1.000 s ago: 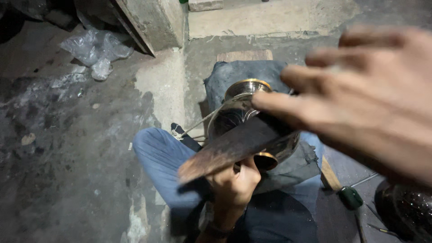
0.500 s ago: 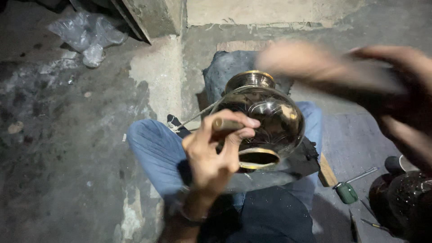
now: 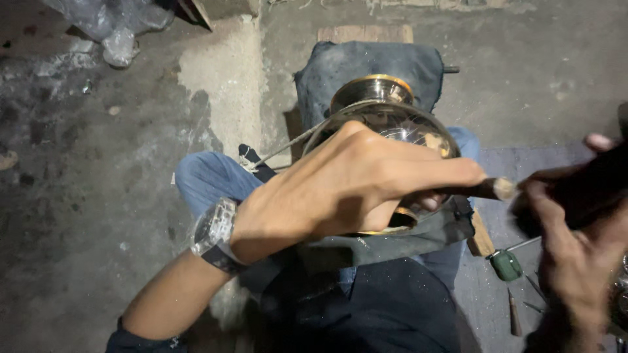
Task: The person engraves a decorative pattern onto a polished metal vessel using a chisel and a wooden mallet. They repeatedly position the chisel and strike it to create fine lines on the surface.
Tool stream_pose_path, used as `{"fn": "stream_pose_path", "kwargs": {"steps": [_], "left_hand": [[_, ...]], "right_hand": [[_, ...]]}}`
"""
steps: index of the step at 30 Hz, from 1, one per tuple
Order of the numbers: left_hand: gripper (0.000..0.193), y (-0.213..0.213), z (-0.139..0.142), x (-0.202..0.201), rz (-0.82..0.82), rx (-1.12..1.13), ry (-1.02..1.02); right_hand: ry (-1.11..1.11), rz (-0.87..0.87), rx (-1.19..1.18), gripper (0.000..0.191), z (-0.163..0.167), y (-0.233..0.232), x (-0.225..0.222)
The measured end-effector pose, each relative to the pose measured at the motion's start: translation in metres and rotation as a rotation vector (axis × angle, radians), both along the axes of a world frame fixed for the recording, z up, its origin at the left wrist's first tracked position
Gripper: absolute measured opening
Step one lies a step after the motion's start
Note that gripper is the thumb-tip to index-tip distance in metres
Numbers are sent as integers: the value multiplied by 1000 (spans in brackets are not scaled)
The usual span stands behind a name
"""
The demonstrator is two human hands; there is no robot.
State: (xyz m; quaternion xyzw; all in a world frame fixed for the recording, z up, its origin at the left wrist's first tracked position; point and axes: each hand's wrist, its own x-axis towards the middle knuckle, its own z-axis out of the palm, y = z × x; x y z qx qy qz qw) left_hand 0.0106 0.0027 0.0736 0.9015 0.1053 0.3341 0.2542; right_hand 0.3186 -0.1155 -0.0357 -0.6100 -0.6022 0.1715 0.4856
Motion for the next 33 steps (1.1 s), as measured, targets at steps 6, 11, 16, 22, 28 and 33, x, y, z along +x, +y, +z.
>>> {"fn": "stream_pose_path", "kwargs": {"steps": [6, 11, 16, 22, 28, 33], "left_hand": [[62, 5, 3, 8, -55, -31, 125], [54, 8, 0, 10, -121, 31, 122], [54, 9, 0, 19, -162, 48, 167], [53, 13, 12, 30, -163, 146, 240], [41, 14, 21, 37, -211, 209, 292], [39, 20, 20, 45, -322, 86, 272]], "right_hand": [[-141, 7, -60, 46, -2, -4, 24], [-198, -16, -125, 43, -18, -16, 48], [-262, -63, -308, 40, -34, -32, 73], [-99, -37, 137, 29, -48, -37, 25], [52, -144, 414, 33, -58, -27, -34], [-188, -208, 317, 70, -58, -35, -49]]}}
